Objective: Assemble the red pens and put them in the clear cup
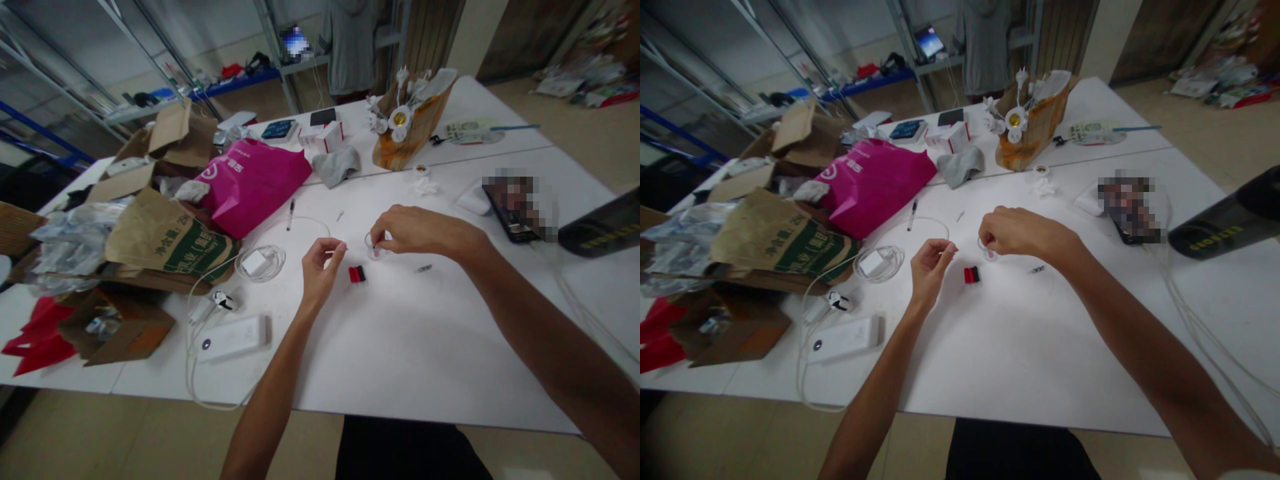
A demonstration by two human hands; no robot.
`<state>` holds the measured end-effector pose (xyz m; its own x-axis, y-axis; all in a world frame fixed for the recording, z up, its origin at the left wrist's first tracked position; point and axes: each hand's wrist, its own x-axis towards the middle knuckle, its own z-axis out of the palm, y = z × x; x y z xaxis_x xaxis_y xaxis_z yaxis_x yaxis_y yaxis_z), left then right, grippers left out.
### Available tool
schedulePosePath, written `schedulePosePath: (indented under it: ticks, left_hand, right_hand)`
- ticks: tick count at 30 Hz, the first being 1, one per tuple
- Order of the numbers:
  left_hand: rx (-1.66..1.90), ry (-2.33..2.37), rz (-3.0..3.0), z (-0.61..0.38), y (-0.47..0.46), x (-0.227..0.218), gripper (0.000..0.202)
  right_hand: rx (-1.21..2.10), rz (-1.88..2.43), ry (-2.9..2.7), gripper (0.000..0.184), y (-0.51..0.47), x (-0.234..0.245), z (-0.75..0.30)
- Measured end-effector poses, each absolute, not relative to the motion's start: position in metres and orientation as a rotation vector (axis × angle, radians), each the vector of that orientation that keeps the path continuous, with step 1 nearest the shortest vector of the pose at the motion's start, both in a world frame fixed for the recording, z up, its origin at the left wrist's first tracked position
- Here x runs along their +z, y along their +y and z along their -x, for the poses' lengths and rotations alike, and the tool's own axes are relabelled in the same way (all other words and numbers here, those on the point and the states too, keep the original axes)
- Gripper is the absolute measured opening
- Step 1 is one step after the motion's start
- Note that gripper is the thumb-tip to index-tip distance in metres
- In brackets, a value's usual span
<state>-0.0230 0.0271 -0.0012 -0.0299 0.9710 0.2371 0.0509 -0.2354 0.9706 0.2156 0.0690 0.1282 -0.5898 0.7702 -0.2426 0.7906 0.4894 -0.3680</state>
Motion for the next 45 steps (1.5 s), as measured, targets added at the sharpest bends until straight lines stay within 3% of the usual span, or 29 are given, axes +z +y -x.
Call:
schedulePosePath:
  ticks: [45]
  left_hand:
    - [1.357,1.135,-1.415,0.0233,0.0271,-0.0041,0.032]
  right_hand:
    - [-0.704,-1.423,2.687,0.022,0.0745,0.1192,-0.2192]
